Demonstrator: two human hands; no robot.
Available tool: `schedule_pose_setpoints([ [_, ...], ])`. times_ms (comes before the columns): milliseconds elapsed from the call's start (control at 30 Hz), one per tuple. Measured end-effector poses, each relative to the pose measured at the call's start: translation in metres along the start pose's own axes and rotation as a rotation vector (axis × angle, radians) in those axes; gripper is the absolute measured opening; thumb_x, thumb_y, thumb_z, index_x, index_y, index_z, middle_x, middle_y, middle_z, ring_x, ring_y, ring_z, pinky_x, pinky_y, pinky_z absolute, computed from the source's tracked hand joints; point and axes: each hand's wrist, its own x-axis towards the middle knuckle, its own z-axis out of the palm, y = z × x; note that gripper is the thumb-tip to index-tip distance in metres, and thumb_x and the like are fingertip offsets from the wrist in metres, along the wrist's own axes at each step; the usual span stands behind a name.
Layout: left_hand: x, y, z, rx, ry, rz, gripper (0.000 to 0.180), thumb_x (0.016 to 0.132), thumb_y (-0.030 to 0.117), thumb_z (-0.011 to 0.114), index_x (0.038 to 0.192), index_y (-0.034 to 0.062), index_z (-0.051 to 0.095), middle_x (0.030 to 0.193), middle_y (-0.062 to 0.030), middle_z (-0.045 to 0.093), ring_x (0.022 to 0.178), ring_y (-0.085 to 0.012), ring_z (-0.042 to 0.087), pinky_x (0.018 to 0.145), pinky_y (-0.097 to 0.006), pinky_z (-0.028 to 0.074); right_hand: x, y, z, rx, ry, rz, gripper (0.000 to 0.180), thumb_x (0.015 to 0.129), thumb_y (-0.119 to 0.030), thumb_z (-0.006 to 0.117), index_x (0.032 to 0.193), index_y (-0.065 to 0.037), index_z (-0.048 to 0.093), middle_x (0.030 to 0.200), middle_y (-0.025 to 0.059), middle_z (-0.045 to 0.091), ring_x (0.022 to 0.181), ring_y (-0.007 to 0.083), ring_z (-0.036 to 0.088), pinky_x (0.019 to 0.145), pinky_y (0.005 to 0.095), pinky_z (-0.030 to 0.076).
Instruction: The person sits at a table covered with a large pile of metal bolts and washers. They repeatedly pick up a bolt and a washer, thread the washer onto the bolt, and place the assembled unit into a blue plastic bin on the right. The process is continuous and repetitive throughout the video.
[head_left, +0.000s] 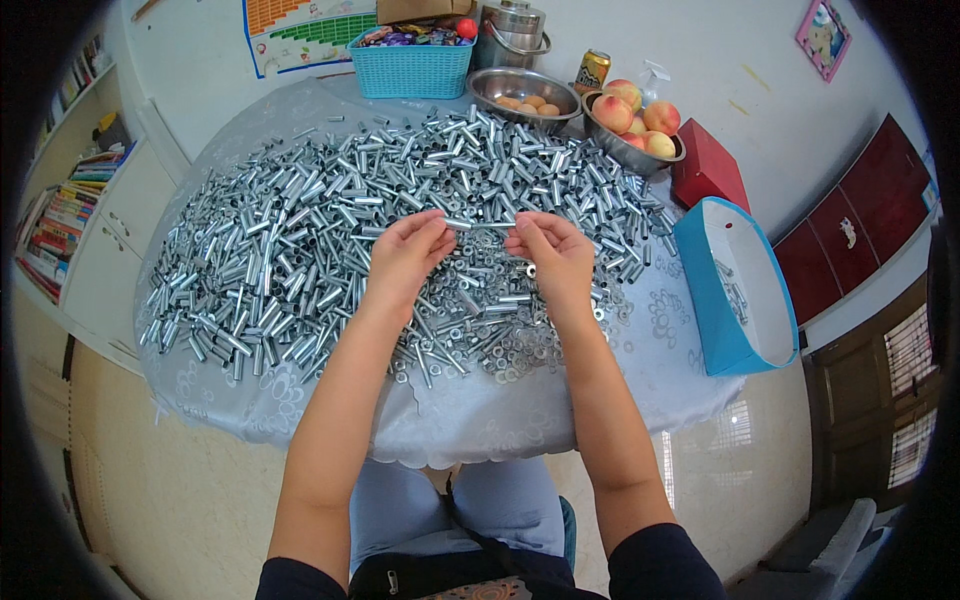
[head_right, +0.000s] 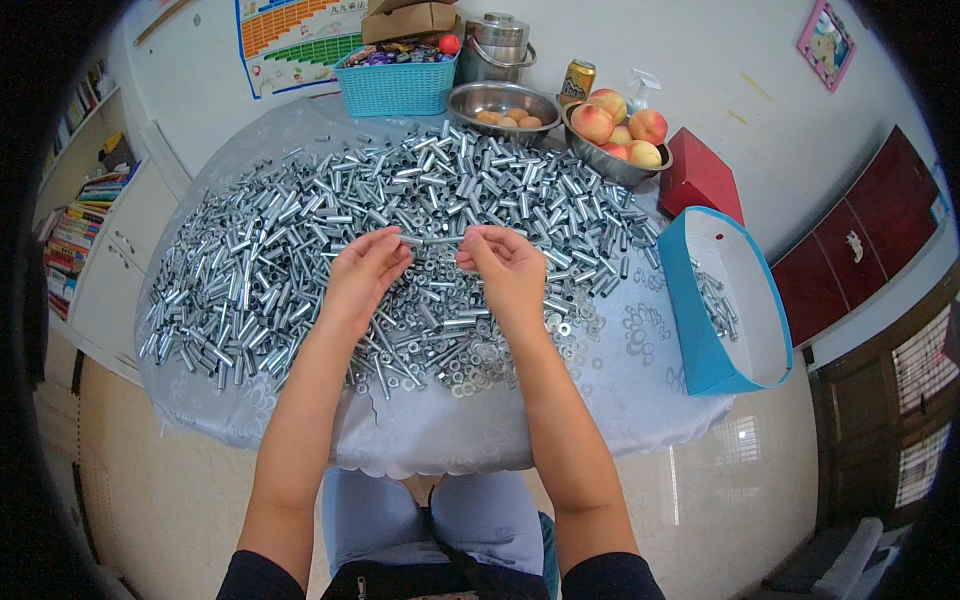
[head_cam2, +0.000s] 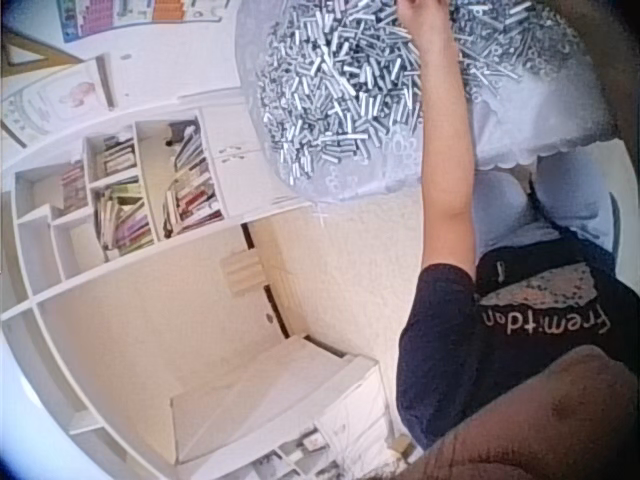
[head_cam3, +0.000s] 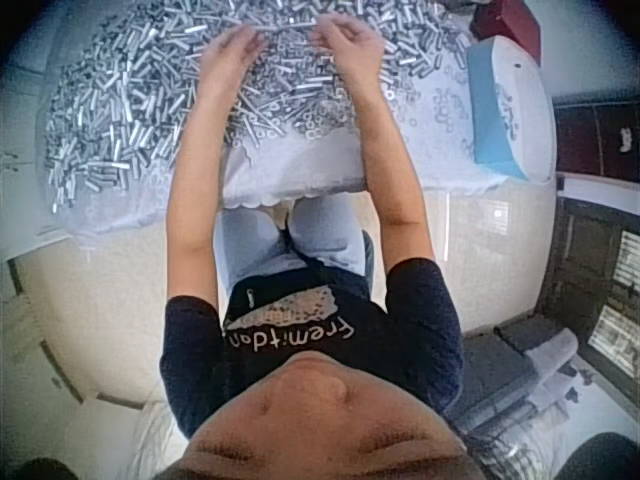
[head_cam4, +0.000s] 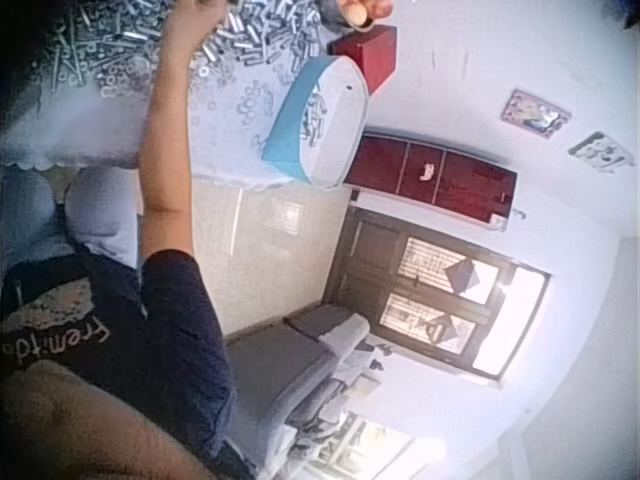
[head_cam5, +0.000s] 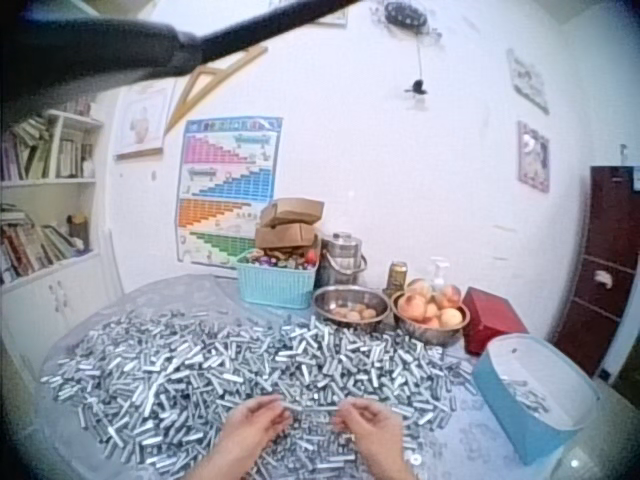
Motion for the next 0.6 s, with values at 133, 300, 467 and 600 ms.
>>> schedule_pose_setpoints([
  [133,0.000,0.000,-0.001,-0.012,-0.012,0.001,0.024,0.088,0.007,0.055,0.109,-0.0053,0.054,0.095,-0.0093,0.059,0.087,-0.0157,0.060,0.084,-0.030,0.051,-0.001,-0.001,0.002,0.009,-0.022,0.012,0.017,0.085,-0.005,0.059,0.097,0.007,0.059,0.085,0.0117,0.064,0.071,0.0162,0.063,0.064,0.0253,0.054],
  [300,-0.002,-0.001,0.002,0.064,-0.112,-0.038,0.027,0.087,0.009,0.057,0.110,-0.0052,0.053,0.096,-0.0094,0.059,0.088,-0.0157,0.060,0.085,-0.029,0.051,-0.007,0.006,0.009,-0.068,-0.144,0.008,0.021,0.086,-0.006,0.059,0.102,0.008,0.059,0.089,0.0126,0.064,0.075,0.0161,0.064,0.065,0.0240,0.053],
  [467,-0.004,-0.005,0.003,0.094,-0.111,0.030,0.031,0.086,0.011,0.060,0.111,-0.0048,0.053,0.099,-0.0098,0.060,0.089,-0.0153,0.060,0.083,-0.028,0.050,-0.007,0.013,0.008,-0.090,-0.198,0.104,0.023,0.086,-0.008,0.060,0.104,0.007,0.060,0.090,0.0125,0.065,0.077,0.0163,0.065,0.066,0.0238,0.053],
  [600,-0.005,-0.005,0.005,0.147,-0.106,0.078,0.033,0.085,0.013,0.061,0.112,-0.0044,0.053,0.100,-0.0096,0.061,0.089,-0.0151,0.060,0.081,-0.027,0.049,-0.011,0.016,0.013,-0.037,-0.267,0.174,0.023,0.087,-0.009,0.059,0.103,0.006,0.060,0.090,0.0123,0.065,0.078,0.0172,0.065,0.067,0.0244,0.054],
])
